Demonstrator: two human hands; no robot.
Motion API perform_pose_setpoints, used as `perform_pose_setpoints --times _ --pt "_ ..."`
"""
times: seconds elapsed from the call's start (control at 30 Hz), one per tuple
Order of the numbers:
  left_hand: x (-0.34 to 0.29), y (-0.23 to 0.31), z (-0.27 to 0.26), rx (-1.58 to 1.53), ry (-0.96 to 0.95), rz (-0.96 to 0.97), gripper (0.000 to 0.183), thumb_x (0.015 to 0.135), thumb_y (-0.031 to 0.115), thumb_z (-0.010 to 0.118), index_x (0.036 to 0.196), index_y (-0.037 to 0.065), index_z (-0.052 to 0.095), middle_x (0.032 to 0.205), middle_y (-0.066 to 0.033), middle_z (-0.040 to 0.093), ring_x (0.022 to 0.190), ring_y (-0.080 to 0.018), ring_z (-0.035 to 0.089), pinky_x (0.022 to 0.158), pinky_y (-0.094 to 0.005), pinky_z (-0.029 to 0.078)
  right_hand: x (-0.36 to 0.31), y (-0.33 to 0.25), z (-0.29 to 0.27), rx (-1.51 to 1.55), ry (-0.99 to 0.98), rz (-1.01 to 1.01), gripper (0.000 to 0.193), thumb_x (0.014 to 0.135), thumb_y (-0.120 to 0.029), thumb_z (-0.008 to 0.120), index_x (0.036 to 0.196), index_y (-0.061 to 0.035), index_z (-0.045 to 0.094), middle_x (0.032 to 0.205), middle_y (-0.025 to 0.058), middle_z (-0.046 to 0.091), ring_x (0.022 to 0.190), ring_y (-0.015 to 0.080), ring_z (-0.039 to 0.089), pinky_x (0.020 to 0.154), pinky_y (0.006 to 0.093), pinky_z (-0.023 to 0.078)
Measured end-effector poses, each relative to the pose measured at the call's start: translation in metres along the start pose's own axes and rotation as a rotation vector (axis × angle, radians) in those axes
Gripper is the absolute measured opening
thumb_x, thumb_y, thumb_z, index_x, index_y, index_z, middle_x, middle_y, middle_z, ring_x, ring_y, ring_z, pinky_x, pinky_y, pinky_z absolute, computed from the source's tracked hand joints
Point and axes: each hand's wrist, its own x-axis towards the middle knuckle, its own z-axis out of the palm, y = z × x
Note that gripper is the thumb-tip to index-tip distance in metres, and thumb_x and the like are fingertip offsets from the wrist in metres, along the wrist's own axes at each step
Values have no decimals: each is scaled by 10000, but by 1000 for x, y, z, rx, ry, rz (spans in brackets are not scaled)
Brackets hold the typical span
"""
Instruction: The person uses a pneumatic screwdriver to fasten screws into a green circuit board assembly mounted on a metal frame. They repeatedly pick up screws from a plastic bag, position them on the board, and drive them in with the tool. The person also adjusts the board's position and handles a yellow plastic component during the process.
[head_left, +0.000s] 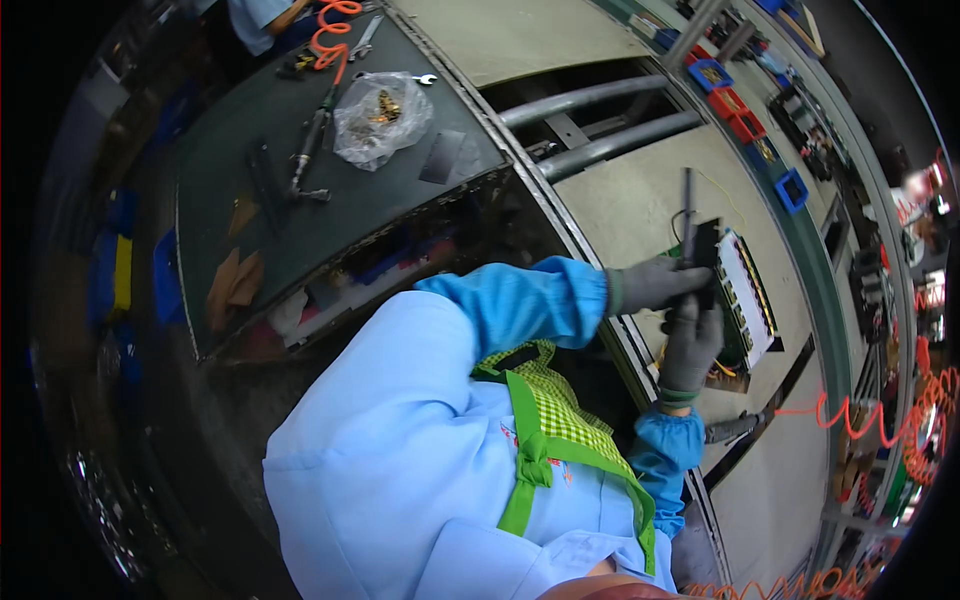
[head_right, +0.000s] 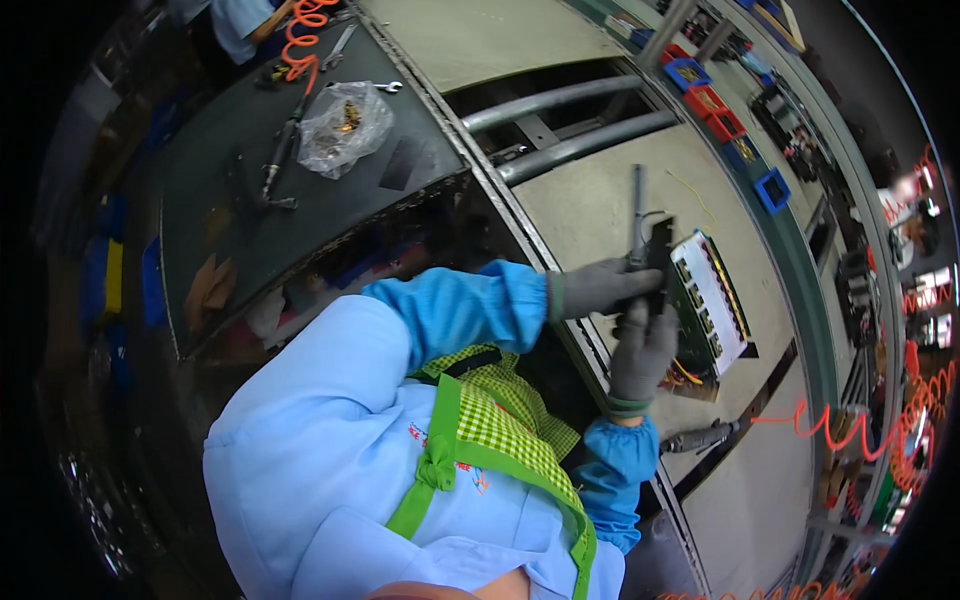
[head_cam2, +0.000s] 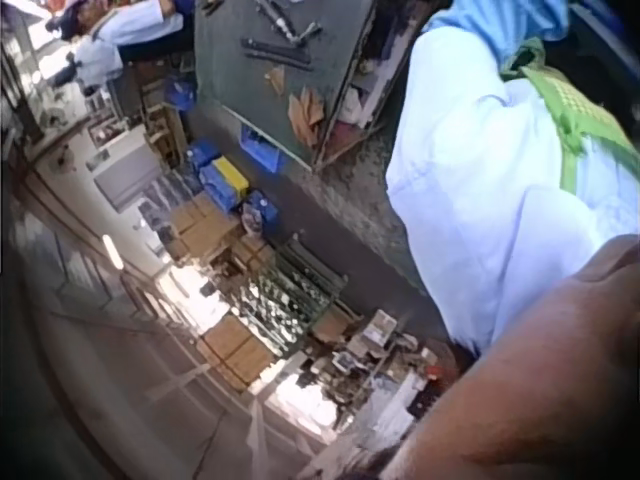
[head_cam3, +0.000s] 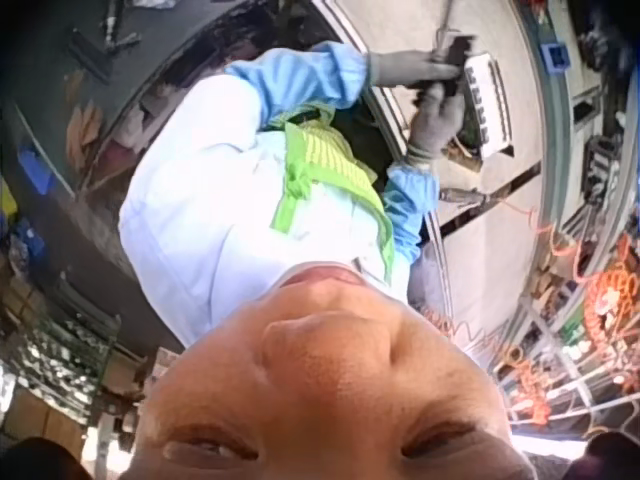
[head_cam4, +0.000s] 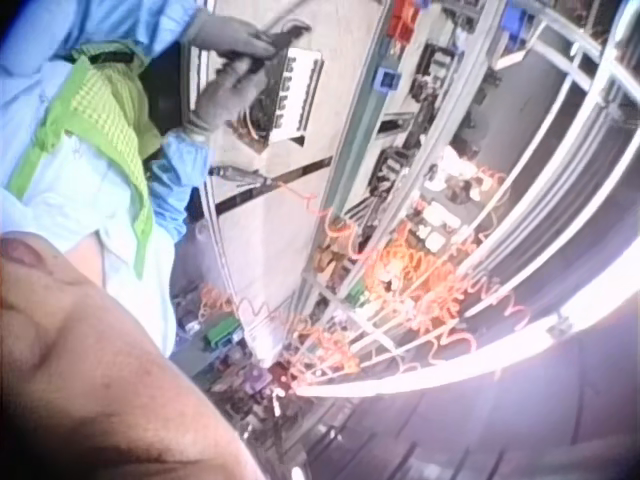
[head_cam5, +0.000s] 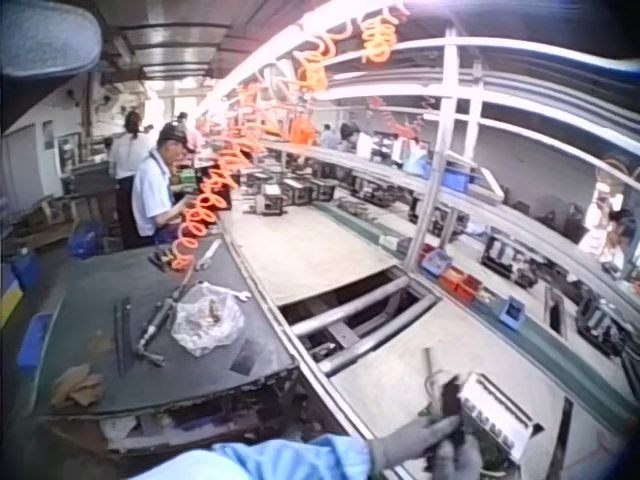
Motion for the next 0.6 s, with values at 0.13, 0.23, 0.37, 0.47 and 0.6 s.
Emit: perform_pose_setpoints --times 0.13,0.23,0.37,0.47,0.6 --pt "-85 6 -69 0 316 -103 454 939 470 462 1070 62 613 698 16 537 591 -62 467 510 -214 392 -7 -21 61 51 -165 -24 292 946 -231 524 799 9 598 630 66 565 576 133 512 531 305 410" --pt "-155 9 -123 -213 518 -2 303 920 303 526 1090 62 596 716 12 532 607 -80 500 491 -195 395 9 -24 91 0 -270 -31 235 926 -187 525 861 22 612 674 139 596 578 216 548 552 337 428" --pt "-257 34 -182 1161 840 355 443 741 -21 554 1172 84 555 867 -29 543 708 -106 536 570 -229 451 23 -12 155 -248 -452 -477 313 870 -179 548 1164 -82 595 906 184 616 792 356 607 666 431 493" --pt "-329 68 -225 1068 1061 131 482 728 -52 542 1192 79 549 893 -37 537 713 -109 528 585 -228 448 36 -29 202 -515 -530 -535 423 859 -196 550 1275 -133 504 929 174 593 799 362 605 659 443 498" --pt "-415 121 -268 502 1406 -104 293 811 243 601 1047 69 600 734 -7 498 603 -99 479 511 -247 392 45 -41 261 -523 -602 -641 512 849 -264 573 1321 -126 429 1001 181 573 804 371 607 651 457 501"
